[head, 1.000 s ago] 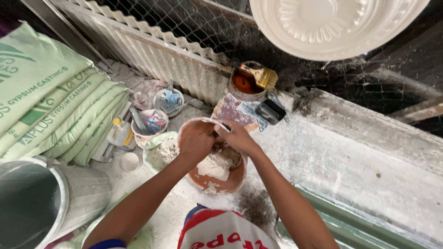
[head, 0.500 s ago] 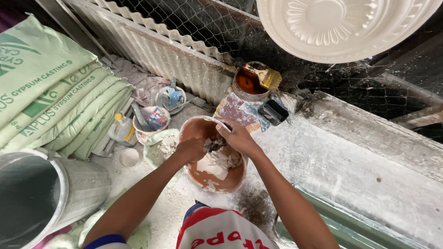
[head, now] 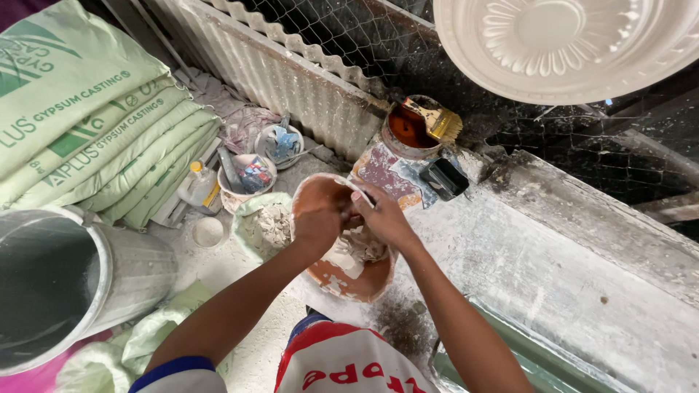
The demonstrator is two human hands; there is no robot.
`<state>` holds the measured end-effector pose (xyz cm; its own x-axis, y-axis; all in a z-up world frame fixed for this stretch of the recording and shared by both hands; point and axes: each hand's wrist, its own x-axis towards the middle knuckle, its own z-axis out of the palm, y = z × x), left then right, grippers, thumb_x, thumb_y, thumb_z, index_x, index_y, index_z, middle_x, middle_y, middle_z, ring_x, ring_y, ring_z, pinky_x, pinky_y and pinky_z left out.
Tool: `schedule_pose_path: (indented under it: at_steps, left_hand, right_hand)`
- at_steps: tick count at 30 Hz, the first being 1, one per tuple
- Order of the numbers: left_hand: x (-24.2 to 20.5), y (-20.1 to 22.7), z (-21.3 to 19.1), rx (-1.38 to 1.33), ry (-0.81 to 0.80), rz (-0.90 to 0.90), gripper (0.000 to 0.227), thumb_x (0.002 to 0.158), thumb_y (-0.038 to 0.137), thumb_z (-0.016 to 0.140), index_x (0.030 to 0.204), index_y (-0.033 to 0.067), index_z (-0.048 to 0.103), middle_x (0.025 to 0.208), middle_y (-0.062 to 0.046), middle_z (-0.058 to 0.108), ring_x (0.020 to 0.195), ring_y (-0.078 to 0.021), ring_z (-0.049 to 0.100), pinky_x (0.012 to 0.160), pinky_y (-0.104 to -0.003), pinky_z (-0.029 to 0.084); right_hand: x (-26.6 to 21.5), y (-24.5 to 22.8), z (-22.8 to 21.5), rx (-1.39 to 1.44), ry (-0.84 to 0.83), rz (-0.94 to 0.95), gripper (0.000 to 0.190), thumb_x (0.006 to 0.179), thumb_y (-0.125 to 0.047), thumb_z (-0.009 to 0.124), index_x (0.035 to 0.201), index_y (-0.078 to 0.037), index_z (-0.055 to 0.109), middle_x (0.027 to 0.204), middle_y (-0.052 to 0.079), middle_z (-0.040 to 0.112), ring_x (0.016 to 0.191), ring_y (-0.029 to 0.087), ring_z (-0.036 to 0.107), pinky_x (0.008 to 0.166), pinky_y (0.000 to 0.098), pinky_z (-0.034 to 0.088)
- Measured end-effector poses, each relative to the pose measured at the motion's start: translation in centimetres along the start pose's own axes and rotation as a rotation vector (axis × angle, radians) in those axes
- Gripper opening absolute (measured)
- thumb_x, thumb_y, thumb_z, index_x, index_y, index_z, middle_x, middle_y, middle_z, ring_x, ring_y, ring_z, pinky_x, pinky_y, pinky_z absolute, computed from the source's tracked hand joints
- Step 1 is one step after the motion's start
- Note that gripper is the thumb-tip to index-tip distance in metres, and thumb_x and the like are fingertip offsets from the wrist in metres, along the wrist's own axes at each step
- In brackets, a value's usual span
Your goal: The person prepares a green ribbed mold by positioning it on a workbench, then mixes a white powder with liquid in a bucket using a scraper. They dip a brush into an orange container and apply the liquid to the mold's surface, covering the grooves and ridges.
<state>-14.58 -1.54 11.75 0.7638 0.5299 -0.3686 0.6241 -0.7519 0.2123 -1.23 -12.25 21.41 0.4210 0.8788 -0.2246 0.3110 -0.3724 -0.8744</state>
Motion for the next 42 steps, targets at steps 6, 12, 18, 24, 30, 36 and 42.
schedule_pose_path:
  at_steps: [6,12,18,24,30,36,42]
  left_hand:
    - [-0.1,-1.1,0.2,-0.069,-0.050,-0.048,0.024,0.096,0.023,0.059,0.099,0.0081,0.077,0.102,-0.014,0.076,0.094,-0.0299,0.074,0.077,-0.044,0.058]
    - [-0.8,-2.4,1.8,0.055,0.199,0.055,0.019,0.094,0.019,0.060,0.089,0.0106,0.076,0.091,-0.012,0.077,0.083,-0.0275,0.074,0.069,-0.044,0.060]
    - [-1.1,-3.4,1.3,0.059,0.212,0.008,0.018,0.097,0.019,0.056,0.101,0.0102,0.071,0.092,-0.012,0.077,0.083,-0.0288,0.076,0.072,-0.043,0.061]
    - [-4.1,-2.4,-2.7,-0.161,-0.007,-0.035,0.032,0.100,0.032,0.057,0.112,0.0058,0.071,0.103,-0.018,0.072,0.098,-0.0356,0.071,0.084,-0.049,0.057]
    - [-9.6,-0.2,-5.7,-0.653,0.068,0.033,0.037,0.104,0.033,0.049,0.119,0.0024,0.063,0.084,-0.016,0.071,0.078,-0.0285,0.073,0.074,-0.046,0.058]
    - [-17.0,4.8,-4.6,-0.857,0.101,0.249,0.031,0.103,0.026,0.051,0.114,-0.0002,0.064,0.089,-0.021,0.069,0.083,-0.0361,0.070,0.077,-0.048,0.054]
    - [-19.8,7.2,-1.2,-0.845,0.080,0.117,0.040,0.103,0.023,0.054,0.130,-0.0073,0.051,0.108,-0.028,0.066,0.100,-0.0440,0.065,0.088,-0.052,0.050]
  right_hand:
    - [0.8,1.4,0.0,-0.007,-0.027,-0.075,0.046,0.098,-0.040,0.062,0.134,-0.012,0.066,0.134,0.015,0.068,0.120,0.026,0.066,0.102,0.0379,0.051]
    - [0.7,1.5,0.4,-0.037,-0.070,-0.112,0.045,0.098,-0.039,0.062,0.134,-0.012,0.066,0.132,0.012,0.069,0.118,0.025,0.067,0.100,0.0369,0.051]
    - [1.1,0.4,0.4,-0.043,-0.083,-0.058,0.046,0.096,-0.040,0.061,0.135,-0.015,0.066,0.129,0.010,0.069,0.107,0.024,0.067,0.090,0.0364,0.054]
    - [1.7,-0.3,0.0,-0.085,-0.090,-0.078,0.046,0.100,-0.042,0.061,0.138,-0.016,0.065,0.126,0.014,0.068,0.111,0.025,0.063,0.093,0.0392,0.051]
    - [2.1,-0.1,-1.0,-0.111,-0.077,0.090,0.050,0.099,-0.048,0.058,0.139,-0.019,0.063,0.125,0.012,0.068,0.115,0.027,0.064,0.100,0.0404,0.048]
    - [3.0,0.3,-1.1,-0.065,-0.047,0.077,0.054,0.096,-0.048,0.059,0.137,-0.013,0.063,0.125,0.013,0.072,0.116,0.026,0.068,0.100,0.0386,0.050]
    - [3.5,1.4,-1.1,0.005,0.005,0.009,0.055,0.097,-0.048,0.060,0.137,-0.011,0.063,0.135,0.013,0.067,0.123,0.025,0.064,0.103,0.0373,0.048]
